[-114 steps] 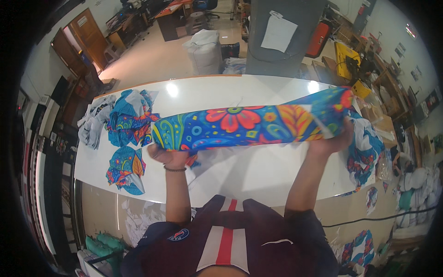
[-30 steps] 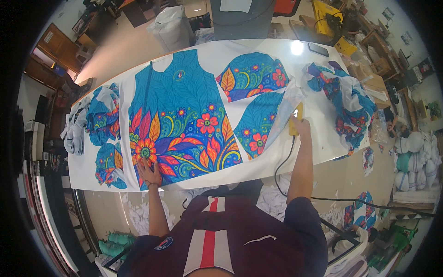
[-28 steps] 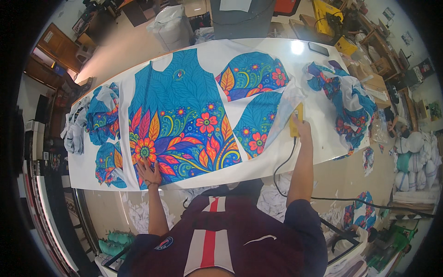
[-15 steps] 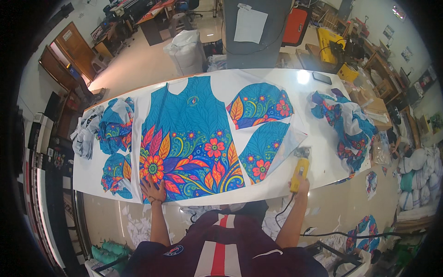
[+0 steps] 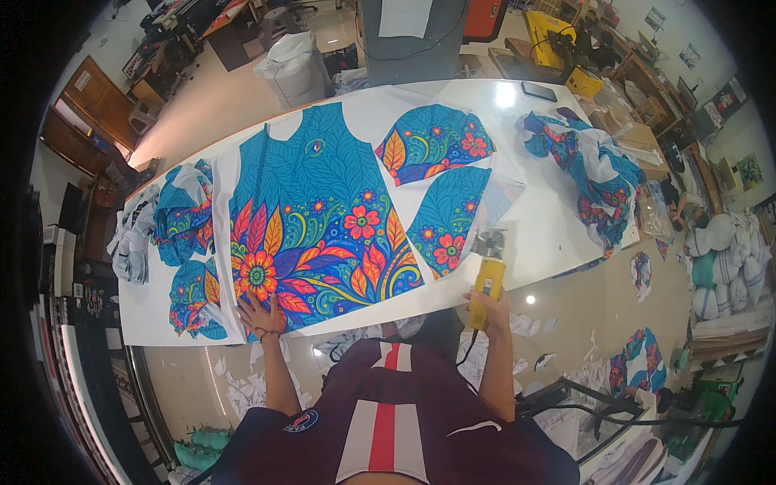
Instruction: The person uses a yellow electric fabric cutter to cut a large piece of colorful patterned fabric laid on a white table. They guide the cutter along the fabric edges, repositioning the material as needed to complete the cut.
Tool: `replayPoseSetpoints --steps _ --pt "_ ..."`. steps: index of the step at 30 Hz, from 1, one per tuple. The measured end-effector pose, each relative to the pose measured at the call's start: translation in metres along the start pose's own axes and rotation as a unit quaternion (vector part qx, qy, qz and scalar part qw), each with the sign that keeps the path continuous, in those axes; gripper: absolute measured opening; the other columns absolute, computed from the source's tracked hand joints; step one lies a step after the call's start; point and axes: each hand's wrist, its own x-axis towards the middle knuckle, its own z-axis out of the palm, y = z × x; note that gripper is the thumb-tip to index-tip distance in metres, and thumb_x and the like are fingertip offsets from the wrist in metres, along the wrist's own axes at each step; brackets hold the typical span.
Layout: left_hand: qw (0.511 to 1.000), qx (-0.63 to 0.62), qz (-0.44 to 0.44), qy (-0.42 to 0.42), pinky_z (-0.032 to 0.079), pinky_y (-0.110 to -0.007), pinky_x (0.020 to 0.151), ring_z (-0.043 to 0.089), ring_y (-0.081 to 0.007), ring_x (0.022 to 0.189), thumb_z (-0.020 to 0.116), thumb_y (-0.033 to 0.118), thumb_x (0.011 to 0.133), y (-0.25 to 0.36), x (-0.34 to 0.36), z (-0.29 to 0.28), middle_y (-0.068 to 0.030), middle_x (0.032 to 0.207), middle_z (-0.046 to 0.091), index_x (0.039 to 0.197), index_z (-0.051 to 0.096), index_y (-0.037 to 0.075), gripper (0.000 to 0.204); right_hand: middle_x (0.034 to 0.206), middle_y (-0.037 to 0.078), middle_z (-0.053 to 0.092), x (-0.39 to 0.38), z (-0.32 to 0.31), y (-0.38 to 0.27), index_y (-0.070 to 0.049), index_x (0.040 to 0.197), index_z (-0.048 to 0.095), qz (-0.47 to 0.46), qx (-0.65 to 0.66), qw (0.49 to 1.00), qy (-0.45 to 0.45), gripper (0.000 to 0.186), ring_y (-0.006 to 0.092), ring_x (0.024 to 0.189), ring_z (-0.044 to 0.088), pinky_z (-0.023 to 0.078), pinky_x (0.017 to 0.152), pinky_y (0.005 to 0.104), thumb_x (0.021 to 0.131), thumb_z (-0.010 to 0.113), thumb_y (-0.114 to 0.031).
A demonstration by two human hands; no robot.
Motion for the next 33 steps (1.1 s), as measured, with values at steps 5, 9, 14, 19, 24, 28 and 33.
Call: replayPoseSetpoints --steps 5,9,14,19,24,28,33 --pt "1.000 -0.018 -0.008 -0.004 0.010 -0.063 0.127 0.010 -0.0522 0.157 0.053 0.078 0.092 0.000 -0.006 -0.009 -0.0247 0.173 0.015 0.168 0.027 0.021 0.098 0.098 0.011 0.068 0.001 0.008 0.014 0.001 0.123 0.058 0.001 -0.159 0.987 0.028 0.054 0.0222 0.080 0.072 0.061 0.065 0.0360 0.075 0.081 -0.007" --pt "1.000 -0.002 -0.007 -0.016 0.010 -0.063 0.127 0.009 -0.0539 0.157 0.052 0.081 0.091 -0.003 -0.011 -0.014 -0.0253 0.173 0.014 0.169 0.022 0.022 0.102 0.093 0.011 0.067 0.000 -0.012 0.026 0.004 0.115 0.059 -0.020 -0.262 0.963 0.051 0.050 0.0203 0.075 0.069 0.059 0.066 0.0360 0.071 0.081 -0.007" --pt "0.999 -0.021 -0.039 -0.005 0.009 -0.063 0.127 0.009 -0.0543 0.157 0.051 0.084 0.089 -0.021 -0.016 -0.003 -0.0274 0.172 0.013 0.168 0.023 0.017 0.108 0.090 0.009 0.065 -0.021 -0.009 0.011 0.002 0.111 0.060 -0.017 -0.296 0.952 0.070 0.049 0.0221 0.079 0.069 0.058 0.073 0.0372 0.069 0.083 -0.010" --pt "0.985 0.002 -0.145 -0.088 0.007 -0.062 0.127 0.008 -0.0545 0.157 0.047 0.088 0.087 -0.005 -0.024 -0.022 -0.0301 0.171 0.013 0.168 0.021 0.014 0.113 0.098 0.010 0.070 -0.050 -0.019 0.023 -0.001 0.121 0.062 -0.086 -0.348 0.931 0.072 0.057 0.0235 0.094 0.071 0.057 0.082 0.0383 0.070 0.086 -0.013" --pt "0.992 -0.082 -0.010 0.098 0.019 -0.064 0.124 0.025 -0.0496 0.154 0.064 0.069 0.092 -0.001 -0.027 0.004 -0.0315 0.165 0.030 0.161 0.040 0.008 0.095 0.104 0.014 0.072 -0.101 0.008 0.007 0.000 0.121 0.063 -0.049 -0.430 0.901 0.029 0.060 0.0244 0.095 0.071 0.056 0.088 0.0383 0.073 0.091 -0.020" --pt "0.971 -0.144 0.145 0.125 0.021 -0.063 0.124 0.028 -0.0474 0.153 0.069 0.058 0.093 0.036 -0.035 0.010 -0.0295 0.162 0.035 0.158 0.043 0.006 0.087 0.107 0.020 0.072 -0.111 0.009 0.029 0.000 0.129 0.057 -0.061 -0.489 0.870 0.003 0.068 0.0330 0.100 0.072 0.056 0.089 0.0420 0.075 0.090 -0.025" --pt "0.965 -0.165 0.160 0.127 0.024 -0.062 0.123 0.032 -0.0459 0.151 0.071 0.051 0.093 0.046 -0.045 0.008 -0.0277 0.159 0.041 0.153 0.049 0.005 0.079 0.110 0.027 0.071 -0.111 0.034 0.020 -0.002 0.137 0.049 -0.059 -0.586 0.808 -0.008 0.075 0.0464 0.102 0.070 0.056 0.087 0.0521 0.080 0.086 -0.034"
